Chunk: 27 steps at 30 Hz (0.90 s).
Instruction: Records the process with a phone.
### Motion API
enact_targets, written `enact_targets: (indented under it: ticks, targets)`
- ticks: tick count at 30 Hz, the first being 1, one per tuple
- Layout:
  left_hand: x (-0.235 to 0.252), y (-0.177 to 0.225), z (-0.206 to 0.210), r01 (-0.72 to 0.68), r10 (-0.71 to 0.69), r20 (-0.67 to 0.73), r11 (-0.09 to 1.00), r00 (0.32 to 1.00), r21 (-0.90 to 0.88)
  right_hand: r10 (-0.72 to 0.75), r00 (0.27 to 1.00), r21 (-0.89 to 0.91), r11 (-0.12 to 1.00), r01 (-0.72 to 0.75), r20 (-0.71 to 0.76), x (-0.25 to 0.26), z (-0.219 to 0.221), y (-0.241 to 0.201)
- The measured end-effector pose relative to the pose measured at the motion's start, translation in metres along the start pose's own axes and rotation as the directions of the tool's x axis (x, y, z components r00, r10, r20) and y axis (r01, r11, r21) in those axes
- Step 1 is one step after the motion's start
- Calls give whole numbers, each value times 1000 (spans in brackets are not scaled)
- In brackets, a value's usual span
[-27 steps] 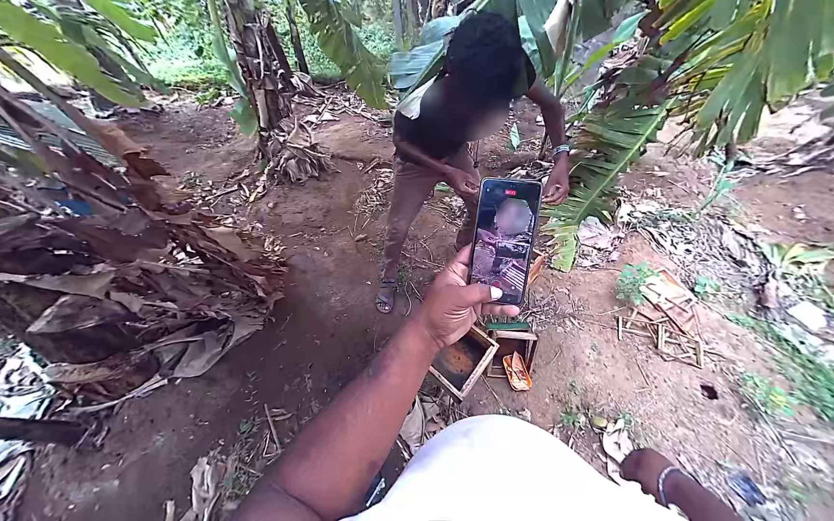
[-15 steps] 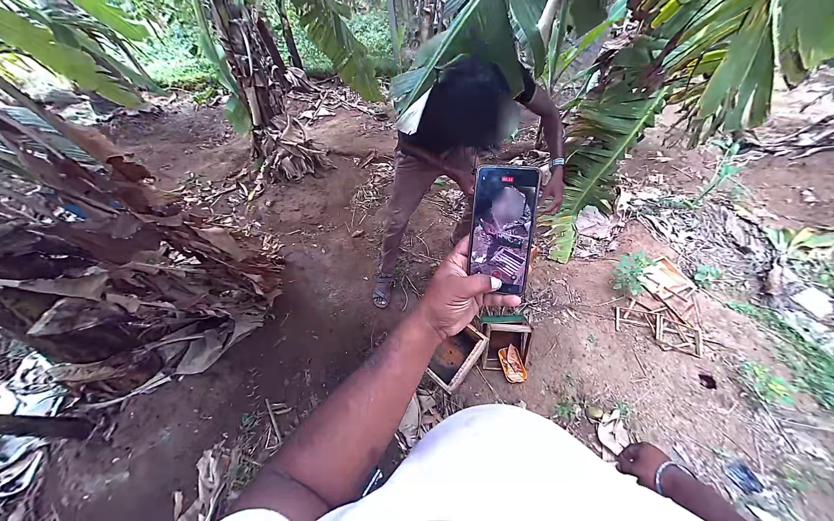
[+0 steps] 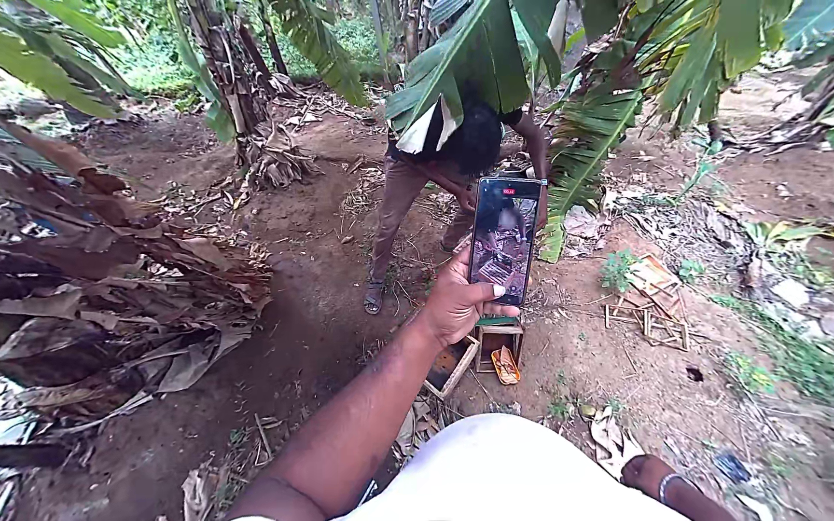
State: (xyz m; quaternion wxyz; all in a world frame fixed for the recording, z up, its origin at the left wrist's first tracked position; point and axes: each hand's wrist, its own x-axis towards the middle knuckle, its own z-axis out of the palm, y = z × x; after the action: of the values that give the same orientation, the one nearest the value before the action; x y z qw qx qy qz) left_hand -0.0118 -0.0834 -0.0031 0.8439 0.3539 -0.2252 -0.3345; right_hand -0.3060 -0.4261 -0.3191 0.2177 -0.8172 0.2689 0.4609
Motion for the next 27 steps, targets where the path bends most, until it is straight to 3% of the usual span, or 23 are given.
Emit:
enact_targets:
  ticks: [9, 13, 27]
  targets:
    - [2, -1, -4, 30, -30, -7, 999, 1000, 11, 19, 999, 93, 996, -16, -35, 6, 4, 2]
    - [8, -1, -13, 37, -36, 12, 997, 999, -67, 33, 999, 68, 997, -32, -13, 2, 3, -2]
    - [15, -1, -24, 37, -37, 6, 997, 999, -69, 6, 1000, 37, 999, -6, -5, 9, -5, -15]
